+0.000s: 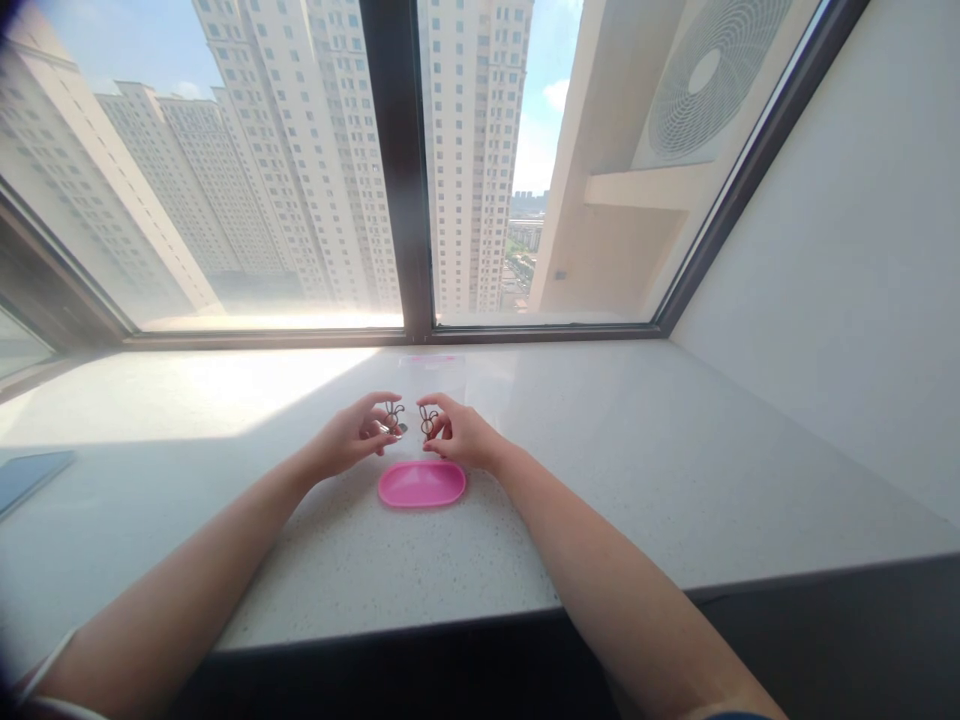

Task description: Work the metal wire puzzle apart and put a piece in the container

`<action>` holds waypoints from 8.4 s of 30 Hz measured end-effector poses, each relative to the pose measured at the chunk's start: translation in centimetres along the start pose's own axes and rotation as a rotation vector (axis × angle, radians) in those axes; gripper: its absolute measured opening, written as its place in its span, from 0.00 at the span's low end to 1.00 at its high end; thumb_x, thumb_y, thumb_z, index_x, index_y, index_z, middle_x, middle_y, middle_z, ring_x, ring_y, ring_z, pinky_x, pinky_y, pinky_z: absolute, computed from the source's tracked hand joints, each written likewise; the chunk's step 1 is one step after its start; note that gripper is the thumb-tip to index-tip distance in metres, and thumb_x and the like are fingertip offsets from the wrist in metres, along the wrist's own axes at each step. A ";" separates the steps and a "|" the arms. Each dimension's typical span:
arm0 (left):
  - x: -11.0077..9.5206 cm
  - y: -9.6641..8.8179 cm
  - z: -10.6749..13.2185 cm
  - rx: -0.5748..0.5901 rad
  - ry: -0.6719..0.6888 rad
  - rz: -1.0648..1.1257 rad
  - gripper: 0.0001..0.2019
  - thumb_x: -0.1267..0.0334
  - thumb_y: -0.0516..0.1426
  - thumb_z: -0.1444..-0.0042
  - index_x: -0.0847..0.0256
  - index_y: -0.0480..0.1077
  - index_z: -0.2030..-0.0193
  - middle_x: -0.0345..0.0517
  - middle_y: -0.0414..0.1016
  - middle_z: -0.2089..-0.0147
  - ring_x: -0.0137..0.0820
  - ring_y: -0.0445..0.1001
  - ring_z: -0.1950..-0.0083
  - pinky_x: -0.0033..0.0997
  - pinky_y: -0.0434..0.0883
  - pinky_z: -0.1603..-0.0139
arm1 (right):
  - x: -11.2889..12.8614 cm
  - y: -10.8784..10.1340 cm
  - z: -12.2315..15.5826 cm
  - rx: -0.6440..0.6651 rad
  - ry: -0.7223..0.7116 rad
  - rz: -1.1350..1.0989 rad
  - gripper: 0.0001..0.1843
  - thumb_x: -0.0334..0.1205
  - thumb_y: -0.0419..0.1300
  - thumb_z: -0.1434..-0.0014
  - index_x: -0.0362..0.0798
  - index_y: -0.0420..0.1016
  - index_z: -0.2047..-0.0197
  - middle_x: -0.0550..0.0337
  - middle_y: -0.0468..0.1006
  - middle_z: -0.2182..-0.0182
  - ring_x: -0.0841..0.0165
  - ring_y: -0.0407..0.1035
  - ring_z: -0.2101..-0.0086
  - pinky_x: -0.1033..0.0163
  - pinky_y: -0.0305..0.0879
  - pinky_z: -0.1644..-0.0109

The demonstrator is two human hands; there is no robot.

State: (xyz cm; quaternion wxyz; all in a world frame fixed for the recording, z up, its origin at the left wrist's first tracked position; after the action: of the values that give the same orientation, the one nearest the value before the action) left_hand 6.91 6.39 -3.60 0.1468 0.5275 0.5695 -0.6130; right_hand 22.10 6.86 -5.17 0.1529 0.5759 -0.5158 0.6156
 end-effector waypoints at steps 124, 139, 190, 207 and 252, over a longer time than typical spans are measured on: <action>0.3 -0.7 0.0 0.006 0.024 -0.144 0.27 0.63 0.52 0.44 0.55 0.52 0.37 0.41 0.71 0.65 0.23 0.66 0.77 0.25 0.67 0.73 | -0.1 -0.2 -0.1 -0.073 -0.009 -0.017 0.32 0.31 0.61 0.49 0.52 0.59 0.41 0.66 0.74 0.74 0.76 0.65 0.79 0.69 0.65 0.72; 0.3 -0.8 0.0 -0.002 -0.034 -0.152 0.26 0.64 0.50 0.43 0.56 0.52 0.37 0.46 0.77 0.61 0.25 0.70 0.77 0.28 0.71 0.71 | 0.7 -0.4 0.0 -0.095 -0.010 -0.045 0.36 0.28 0.55 0.44 0.56 0.49 0.35 0.60 0.79 0.65 0.77 0.66 0.81 0.69 0.68 0.73; 1.0 -0.7 -0.2 -0.004 -0.066 -0.066 0.12 0.57 0.54 0.43 0.61 0.64 0.56 0.50 0.78 0.58 0.27 0.71 0.77 0.31 0.73 0.73 | -0.1 -0.1 -0.4 -0.081 -0.019 -0.122 0.23 0.31 0.46 0.39 0.53 0.54 0.41 0.59 0.75 0.63 0.79 0.64 0.83 0.70 0.66 0.77; 1.1 -2.1 -0.2 -0.115 -0.135 -0.119 0.12 0.57 0.61 0.50 0.59 0.63 0.65 0.39 0.74 0.75 0.27 0.70 0.79 0.26 0.66 0.76 | -0.1 0.0 -0.3 -0.072 -0.018 -0.132 0.22 0.34 0.46 0.37 0.53 0.54 0.40 0.59 0.76 0.62 0.79 0.64 0.83 0.70 0.65 0.78; 1.7 -3.2 -0.1 -0.236 -0.282 0.027 0.14 0.53 0.62 0.54 0.61 0.68 0.68 0.44 0.78 0.73 0.30 0.72 0.81 0.26 0.64 0.80 | -1.2 0.1 -0.6 -0.054 0.065 -0.176 0.07 0.37 0.48 0.38 0.45 0.66 0.63 0.61 0.75 0.75 0.76 0.64 0.83 0.71 0.59 0.79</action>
State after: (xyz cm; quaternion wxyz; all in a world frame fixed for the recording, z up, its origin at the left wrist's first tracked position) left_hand 3.77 8.20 -3.26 0.2945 0.4231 0.6041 -0.6077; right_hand 22.08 7.80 -6.11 0.2385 0.5942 -0.4746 0.6040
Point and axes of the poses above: each hand's wrist, its own z-axis away from the middle knuckle, its own y-axis out of the palm, x = y × z, the point moved 8 cm from there along -z, towards the middle knuckle
